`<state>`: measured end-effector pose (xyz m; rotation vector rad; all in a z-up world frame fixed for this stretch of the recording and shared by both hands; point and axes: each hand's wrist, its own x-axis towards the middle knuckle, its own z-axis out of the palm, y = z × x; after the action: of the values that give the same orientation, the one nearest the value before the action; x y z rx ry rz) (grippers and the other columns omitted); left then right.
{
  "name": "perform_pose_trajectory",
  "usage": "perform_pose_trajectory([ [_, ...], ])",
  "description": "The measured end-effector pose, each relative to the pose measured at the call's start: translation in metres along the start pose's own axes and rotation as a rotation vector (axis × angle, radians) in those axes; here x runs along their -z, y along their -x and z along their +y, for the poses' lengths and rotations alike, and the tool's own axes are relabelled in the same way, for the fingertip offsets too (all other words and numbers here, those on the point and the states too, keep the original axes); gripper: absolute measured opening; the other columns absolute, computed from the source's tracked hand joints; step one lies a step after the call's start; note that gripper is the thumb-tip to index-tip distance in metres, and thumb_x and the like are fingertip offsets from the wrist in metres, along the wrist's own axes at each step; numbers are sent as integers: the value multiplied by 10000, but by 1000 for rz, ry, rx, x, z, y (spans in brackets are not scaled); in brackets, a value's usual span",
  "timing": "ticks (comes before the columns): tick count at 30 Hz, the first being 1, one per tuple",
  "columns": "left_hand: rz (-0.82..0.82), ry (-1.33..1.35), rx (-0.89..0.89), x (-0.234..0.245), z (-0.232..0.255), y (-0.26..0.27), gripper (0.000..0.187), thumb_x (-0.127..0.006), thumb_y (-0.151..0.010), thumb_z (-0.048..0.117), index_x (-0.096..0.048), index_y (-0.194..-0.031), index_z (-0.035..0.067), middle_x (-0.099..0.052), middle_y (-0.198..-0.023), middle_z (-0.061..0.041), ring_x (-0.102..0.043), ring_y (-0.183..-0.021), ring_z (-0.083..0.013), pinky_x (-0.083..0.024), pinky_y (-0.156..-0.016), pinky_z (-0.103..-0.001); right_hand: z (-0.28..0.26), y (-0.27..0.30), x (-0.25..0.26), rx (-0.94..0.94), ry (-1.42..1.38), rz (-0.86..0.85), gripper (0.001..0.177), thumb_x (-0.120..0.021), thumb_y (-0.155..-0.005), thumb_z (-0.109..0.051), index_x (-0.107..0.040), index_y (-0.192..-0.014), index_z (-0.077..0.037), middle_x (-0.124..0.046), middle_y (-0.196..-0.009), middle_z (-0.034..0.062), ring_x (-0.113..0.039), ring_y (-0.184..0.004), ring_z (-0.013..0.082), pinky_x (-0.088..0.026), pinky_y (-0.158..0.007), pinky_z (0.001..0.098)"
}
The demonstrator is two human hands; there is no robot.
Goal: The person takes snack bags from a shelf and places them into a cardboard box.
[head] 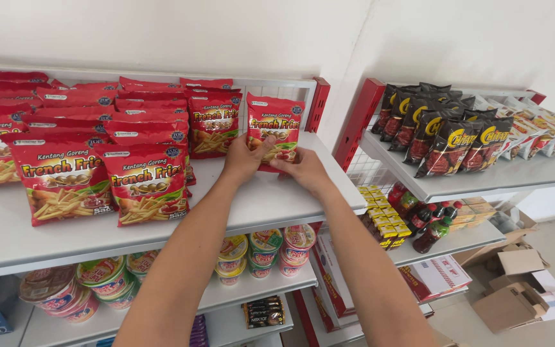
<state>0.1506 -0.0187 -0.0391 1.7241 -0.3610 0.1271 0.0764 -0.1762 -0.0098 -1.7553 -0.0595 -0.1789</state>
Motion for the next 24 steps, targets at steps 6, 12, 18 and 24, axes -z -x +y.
perform_pose_trajectory([
  [6, 25, 55, -18, -2, -24, -21, 443, -881, -794, 483, -697, -931, 104, -711, -676, -61, -649, -411, -196, -519, -336, -242, 19, -2, 2, 57, 3, -1, 369, -920, -766, -200, -727, -988, 22, -729, -762, 138, -712, -554, 200, -563, -522, 262],
  [12, -152, 188, -81, 2, -4, 4, 486, -930, -736, 211, -621, -1040, -7, -681, -732, -144, -652, -431, -217, -519, -352, -257, 34, -10, 5, 125, -154, 85, 279, -886, -796, -153, -693, -920, 7, -697, -665, 114, -684, -466, 186, -511, -452, 221],
  [18, -187, 285, -68, 0, -24, -6, 383, -861, -774, 39, -624, -1069, -21, -682, -768, -134, -661, -437, -202, -465, -331, -215, 43, -17, 10, 104, -187, 101, 339, -905, -774, -136, -693, -977, 32, -701, -702, 129, -683, -462, 193, -543, -449, 238],
  [24, -187, 306, -34, 4, -17, -1, 377, -828, -795, 6, -611, -1100, -37, -674, -771, -140, -655, -436, -198, -460, -311, -202, 36, -12, 8, 47, -182, 121, 402, -873, -847, -329, -708, -995, 7, -723, -737, 140, -710, -473, 212, -559, -447, 258],
])
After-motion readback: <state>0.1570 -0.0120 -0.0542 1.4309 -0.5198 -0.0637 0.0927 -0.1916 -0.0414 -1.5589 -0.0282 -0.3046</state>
